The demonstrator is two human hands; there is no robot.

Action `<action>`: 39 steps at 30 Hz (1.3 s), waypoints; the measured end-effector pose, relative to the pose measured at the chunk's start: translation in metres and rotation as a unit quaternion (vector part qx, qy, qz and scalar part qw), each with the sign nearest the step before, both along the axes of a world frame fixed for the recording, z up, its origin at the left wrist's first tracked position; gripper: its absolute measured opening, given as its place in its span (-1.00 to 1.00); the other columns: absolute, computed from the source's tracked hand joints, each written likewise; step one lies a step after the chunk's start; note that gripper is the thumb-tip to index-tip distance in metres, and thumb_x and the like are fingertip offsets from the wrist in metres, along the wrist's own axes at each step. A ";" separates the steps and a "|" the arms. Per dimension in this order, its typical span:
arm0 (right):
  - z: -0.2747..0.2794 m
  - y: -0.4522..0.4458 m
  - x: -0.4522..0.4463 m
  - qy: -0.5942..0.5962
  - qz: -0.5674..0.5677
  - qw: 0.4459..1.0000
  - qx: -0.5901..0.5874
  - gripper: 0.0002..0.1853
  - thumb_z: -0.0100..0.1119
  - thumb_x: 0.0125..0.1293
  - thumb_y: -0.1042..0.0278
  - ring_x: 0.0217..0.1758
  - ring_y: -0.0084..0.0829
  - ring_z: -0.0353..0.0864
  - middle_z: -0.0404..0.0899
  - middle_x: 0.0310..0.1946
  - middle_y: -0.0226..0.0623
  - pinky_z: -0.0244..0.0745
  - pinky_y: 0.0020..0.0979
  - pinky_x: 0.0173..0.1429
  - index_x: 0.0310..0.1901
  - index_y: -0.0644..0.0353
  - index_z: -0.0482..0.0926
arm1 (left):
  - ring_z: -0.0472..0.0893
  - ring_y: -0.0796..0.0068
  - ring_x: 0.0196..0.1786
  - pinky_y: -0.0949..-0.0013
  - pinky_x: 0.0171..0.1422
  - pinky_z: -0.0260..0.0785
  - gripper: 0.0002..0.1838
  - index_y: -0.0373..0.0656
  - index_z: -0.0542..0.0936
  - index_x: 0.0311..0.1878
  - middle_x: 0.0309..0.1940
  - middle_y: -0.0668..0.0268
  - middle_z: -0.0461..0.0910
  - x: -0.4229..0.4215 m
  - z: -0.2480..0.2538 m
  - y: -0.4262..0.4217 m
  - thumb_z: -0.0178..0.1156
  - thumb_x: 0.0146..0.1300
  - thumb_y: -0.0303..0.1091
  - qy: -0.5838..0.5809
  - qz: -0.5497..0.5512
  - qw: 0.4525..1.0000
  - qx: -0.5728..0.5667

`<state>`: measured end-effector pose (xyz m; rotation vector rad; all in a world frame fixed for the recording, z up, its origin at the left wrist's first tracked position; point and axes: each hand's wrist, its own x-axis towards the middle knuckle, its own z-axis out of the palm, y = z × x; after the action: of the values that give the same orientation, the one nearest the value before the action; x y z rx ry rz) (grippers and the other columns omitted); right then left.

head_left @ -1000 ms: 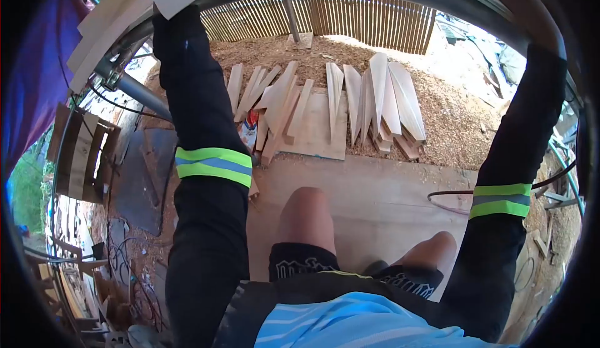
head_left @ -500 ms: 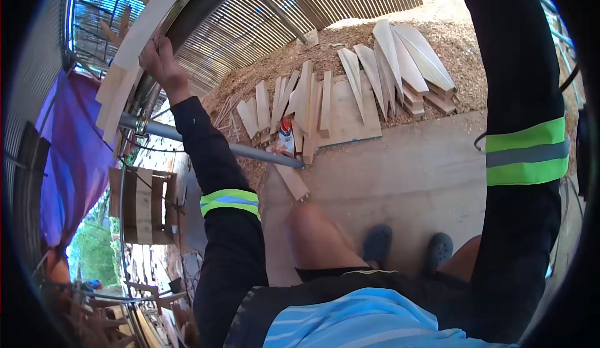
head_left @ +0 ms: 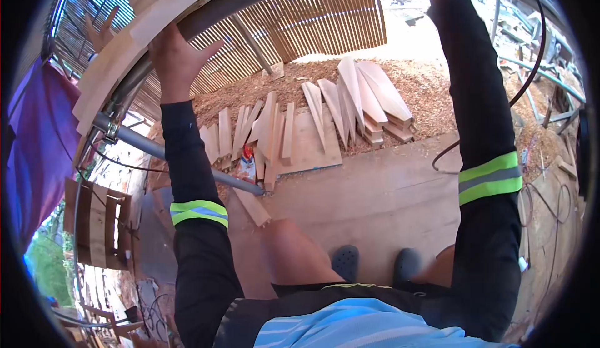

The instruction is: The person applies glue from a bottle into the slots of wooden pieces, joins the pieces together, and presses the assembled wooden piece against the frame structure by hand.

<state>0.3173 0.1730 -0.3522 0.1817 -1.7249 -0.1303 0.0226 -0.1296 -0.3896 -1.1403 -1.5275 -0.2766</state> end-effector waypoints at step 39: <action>-0.060 -0.027 -0.069 -0.012 -0.186 0.982 -0.023 -0.39 0.40 0.08 0.47 0.21 -0.29 0.53 0.60 0.06 -0.41 0.22 -0.15 0.47 0.23 -0.07 0.55 | 0.55 0.21 0.21 0.00 0.38 0.26 -0.30 0.02 0.61 0.12 0.12 0.36 0.61 0.004 -0.004 0.031 0.68 -0.16 -0.15 -0.077 -0.026 0.991 0.108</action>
<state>0.2486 0.1461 -0.4126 -0.1775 -1.7694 -0.3639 0.0269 -0.0982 -0.3936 -1.0067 -1.5611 -0.5635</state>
